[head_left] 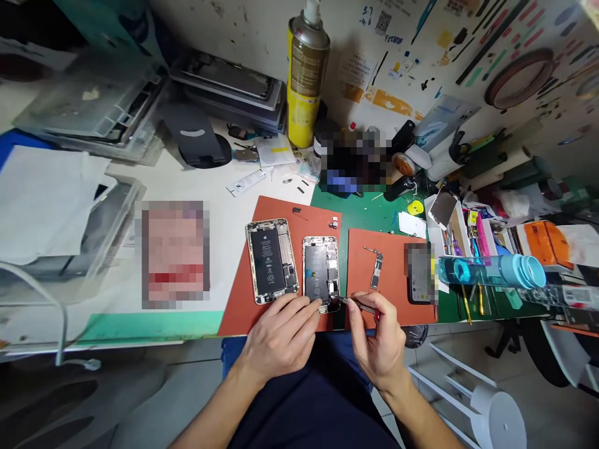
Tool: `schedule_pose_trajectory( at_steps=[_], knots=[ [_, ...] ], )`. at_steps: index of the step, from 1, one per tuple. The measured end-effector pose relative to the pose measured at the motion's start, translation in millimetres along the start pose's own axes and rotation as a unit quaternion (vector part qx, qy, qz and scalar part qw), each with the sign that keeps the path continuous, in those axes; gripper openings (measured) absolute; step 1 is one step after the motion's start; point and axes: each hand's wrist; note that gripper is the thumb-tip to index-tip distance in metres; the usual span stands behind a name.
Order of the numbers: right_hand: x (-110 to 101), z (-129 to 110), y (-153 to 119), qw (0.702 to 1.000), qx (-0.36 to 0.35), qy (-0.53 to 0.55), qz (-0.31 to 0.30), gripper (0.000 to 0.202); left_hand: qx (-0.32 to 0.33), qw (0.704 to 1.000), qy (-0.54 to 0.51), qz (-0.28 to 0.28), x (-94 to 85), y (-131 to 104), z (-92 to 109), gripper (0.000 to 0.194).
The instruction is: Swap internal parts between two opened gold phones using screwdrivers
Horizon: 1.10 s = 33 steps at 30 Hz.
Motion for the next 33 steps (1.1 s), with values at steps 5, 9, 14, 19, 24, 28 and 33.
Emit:
schedule_pose_trajectory(
  at_steps=[5,9,14,19,24,28,33],
  knots=[
    [2,0,0,1.0,-0.005,-0.014,0.0,0.026,-0.004,1.0,-0.004,0.0,-0.2,-1,0,0.027],
    [2,0,2,0.999,-0.028,-0.036,0.002,0.027,-0.003,1.0,-0.008,0.001,0.3,-1,1,0.026],
    [-3,-5,11,0.984,-0.1,-0.141,-0.044,0.018,-0.004,1.0,-0.007,0.003,0.9,-1,1,0.023],
    [-9,-12,25,0.967,-0.136,-0.161,-0.142,0.016,-0.006,1.0,-0.015,-0.001,1.3,-1,2,0.022],
    [-13,-15,32,0.96,-0.138,-0.147,-0.193,0.015,-0.005,1.0,-0.011,0.009,1.5,0,3,0.022],
    [-14,-13,33,0.962,-0.142,-0.163,-0.167,0.01,-0.011,1.0,-0.01,0.004,1.1,0,3,0.023],
    [-16,-11,35,0.968,-0.128,-0.143,-0.163,0.008,-0.009,1.0,-0.011,0.005,0.7,-1,3,0.025]
  ],
)
Point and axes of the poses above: each hand's wrist, its own y-axis towards the middle knuckle, its own x-axis out of the palm, z = x × y, and after that the axes turned 8 degrees about x, right-handed
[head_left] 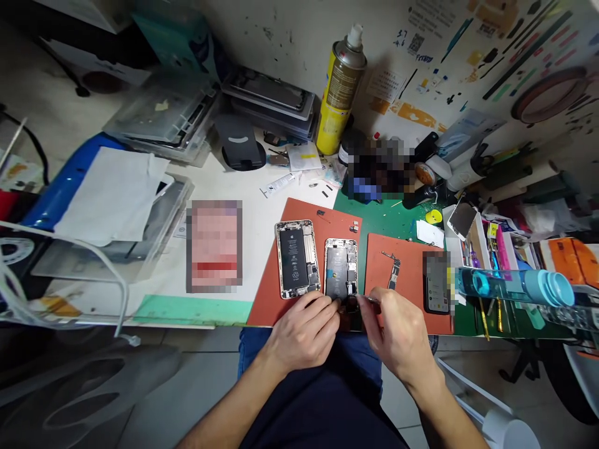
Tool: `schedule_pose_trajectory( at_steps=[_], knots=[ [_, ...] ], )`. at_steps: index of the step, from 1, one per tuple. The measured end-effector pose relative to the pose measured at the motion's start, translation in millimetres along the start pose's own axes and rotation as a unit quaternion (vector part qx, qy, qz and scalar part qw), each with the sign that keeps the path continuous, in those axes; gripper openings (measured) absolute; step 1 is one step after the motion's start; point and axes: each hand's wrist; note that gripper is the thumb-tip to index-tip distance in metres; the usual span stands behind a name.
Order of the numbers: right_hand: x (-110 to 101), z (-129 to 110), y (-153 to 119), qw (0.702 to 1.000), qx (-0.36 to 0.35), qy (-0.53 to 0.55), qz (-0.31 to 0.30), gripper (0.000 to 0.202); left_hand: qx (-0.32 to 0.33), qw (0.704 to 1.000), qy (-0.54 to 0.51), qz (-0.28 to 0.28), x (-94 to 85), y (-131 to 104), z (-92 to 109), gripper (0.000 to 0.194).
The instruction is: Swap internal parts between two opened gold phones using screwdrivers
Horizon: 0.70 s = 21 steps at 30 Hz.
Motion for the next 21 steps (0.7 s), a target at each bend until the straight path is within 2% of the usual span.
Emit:
schedule_pose_trajectory(
  at_steps=[11,17,21],
  knots=[
    [0.6,1.1,2.5,1.0,0.002,0.03,0.007,0.011,0.004,1.0,-0.003,-0.008,1.0,-3.0,-1.1,0.031],
    [1.6,3.3,1.4,0.999,0.003,0.029,0.013,0.013,0.008,1.0,0.003,-0.004,1.8,-3.2,-1.6,0.025],
    [1.6,3.8,0.4,0.999,0.0,0.034,0.008,0.013,0.006,1.0,0.002,-0.008,2.1,-4.5,-1.3,0.028]
  ],
)
Point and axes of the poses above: each hand's wrist, its own y-axis towards the middle knuckle, its own x-axis out of the palm, z = x × y, and after that the axes turned 8 degrees about x, right-handed
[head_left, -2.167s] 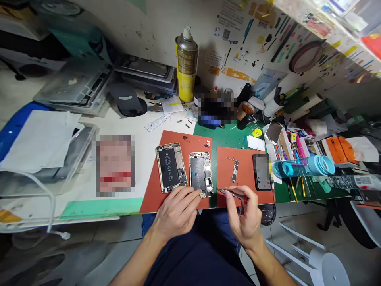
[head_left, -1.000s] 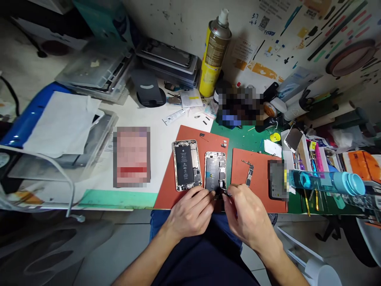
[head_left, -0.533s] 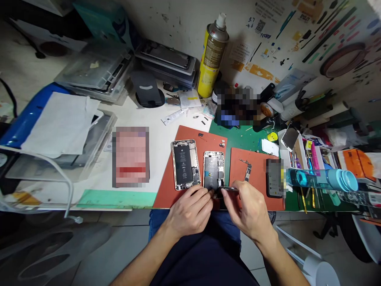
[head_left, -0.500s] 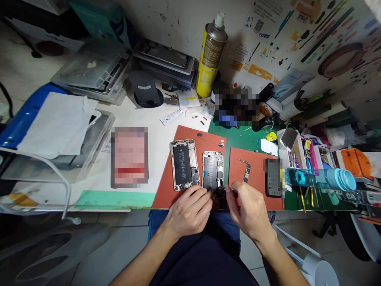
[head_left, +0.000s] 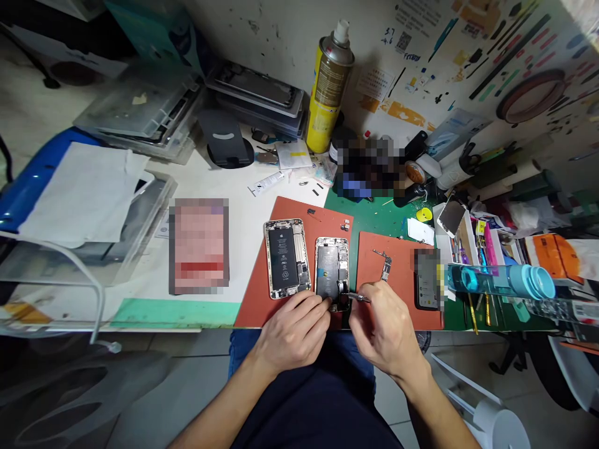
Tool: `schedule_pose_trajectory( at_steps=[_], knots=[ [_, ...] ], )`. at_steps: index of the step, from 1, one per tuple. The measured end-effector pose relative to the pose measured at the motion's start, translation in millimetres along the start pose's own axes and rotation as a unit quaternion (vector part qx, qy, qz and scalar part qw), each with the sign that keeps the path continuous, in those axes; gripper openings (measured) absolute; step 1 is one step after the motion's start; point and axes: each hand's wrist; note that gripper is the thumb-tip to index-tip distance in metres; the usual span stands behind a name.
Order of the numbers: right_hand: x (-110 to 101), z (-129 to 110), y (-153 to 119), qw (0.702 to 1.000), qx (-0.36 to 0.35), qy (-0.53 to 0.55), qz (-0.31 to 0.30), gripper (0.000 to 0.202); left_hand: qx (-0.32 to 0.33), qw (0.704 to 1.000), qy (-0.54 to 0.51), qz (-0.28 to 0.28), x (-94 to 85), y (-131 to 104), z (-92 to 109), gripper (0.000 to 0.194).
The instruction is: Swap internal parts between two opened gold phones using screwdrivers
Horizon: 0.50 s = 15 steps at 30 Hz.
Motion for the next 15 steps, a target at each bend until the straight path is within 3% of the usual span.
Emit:
schedule_pose_trajectory(
  at_steps=[11,15],
  knots=[
    [7,2,-12,0.997,0.043,0.013,0.061,0.011,0.005,1.0,0.009,0.001,-1.3,3,-1,0.028],
    [3,6,-25,0.979,0.14,0.081,0.125,0.015,0.013,1.0,0.016,0.0,-1.5,3,-1,0.029]
  ],
)
Point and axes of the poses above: each hand's wrist, its own y-axis towards the middle knuckle, its own x-axis out of the palm, z = x × y, and after that the axes turned 8 degrees about x, right-handed
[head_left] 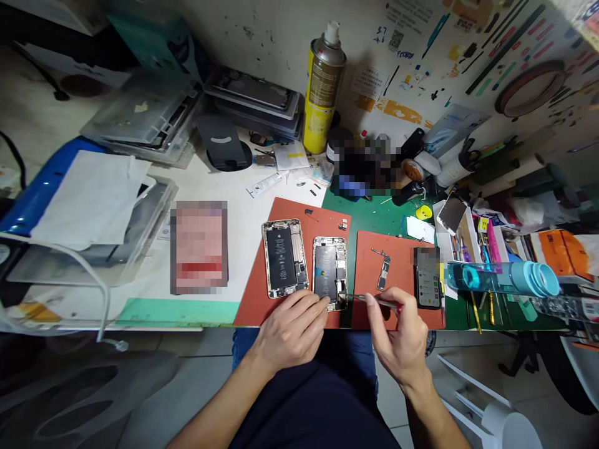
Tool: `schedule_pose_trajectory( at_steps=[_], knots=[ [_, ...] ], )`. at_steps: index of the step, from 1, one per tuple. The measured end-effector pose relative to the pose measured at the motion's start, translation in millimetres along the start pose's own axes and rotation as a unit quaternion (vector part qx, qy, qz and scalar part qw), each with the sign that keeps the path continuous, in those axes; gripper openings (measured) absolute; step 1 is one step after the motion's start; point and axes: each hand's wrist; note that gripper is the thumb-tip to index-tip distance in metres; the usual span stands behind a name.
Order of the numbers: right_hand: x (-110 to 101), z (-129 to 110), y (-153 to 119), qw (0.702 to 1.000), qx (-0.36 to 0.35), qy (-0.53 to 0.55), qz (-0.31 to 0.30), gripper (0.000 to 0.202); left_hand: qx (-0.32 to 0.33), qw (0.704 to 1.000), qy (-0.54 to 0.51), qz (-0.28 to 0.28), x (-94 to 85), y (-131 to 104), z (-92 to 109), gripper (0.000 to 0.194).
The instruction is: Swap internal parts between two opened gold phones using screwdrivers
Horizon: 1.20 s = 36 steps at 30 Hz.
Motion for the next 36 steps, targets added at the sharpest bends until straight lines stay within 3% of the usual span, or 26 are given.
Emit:
schedule_pose_trajectory(
  at_steps=[3,5,12,18,24,28,36],
  knots=[
    [-2,5,-7,0.992,0.105,0.061,0.031,0.016,0.0,1.0,0.002,-0.002,0.6,-1,0,0.03],
    [1,7,-9,0.987,0.129,0.085,0.034,0.017,-0.002,1.0,0.006,-0.005,0.8,-1,0,0.031],
    [13,5,-9,0.998,0.028,0.052,0.027,0.011,0.015,0.998,0.006,-0.061,-2.2,3,2,0.034],
    [14,6,-9,0.999,0.015,0.031,0.019,0.01,0.005,0.995,0.005,-0.101,-4.1,2,5,0.033],
    [16,7,-9,1.0,0.008,0.026,0.011,0.012,0.009,0.994,0.004,-0.11,-2.4,1,4,0.034],
    [14,4,-8,0.999,-0.034,-0.001,0.009,0.017,0.004,0.994,-0.001,-0.109,-2.9,3,4,0.032],
    [10,-10,6,0.982,-0.145,-0.098,-0.077,0.01,0.005,0.995,-0.006,-0.103,-4.1,6,4,0.029]
  ],
)
Point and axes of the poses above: each hand's wrist, its own y-axis towards the middle knuckle, its own x-axis out of the palm, z = x × y, and after that the axes turned 8 degrees about x, right-handed
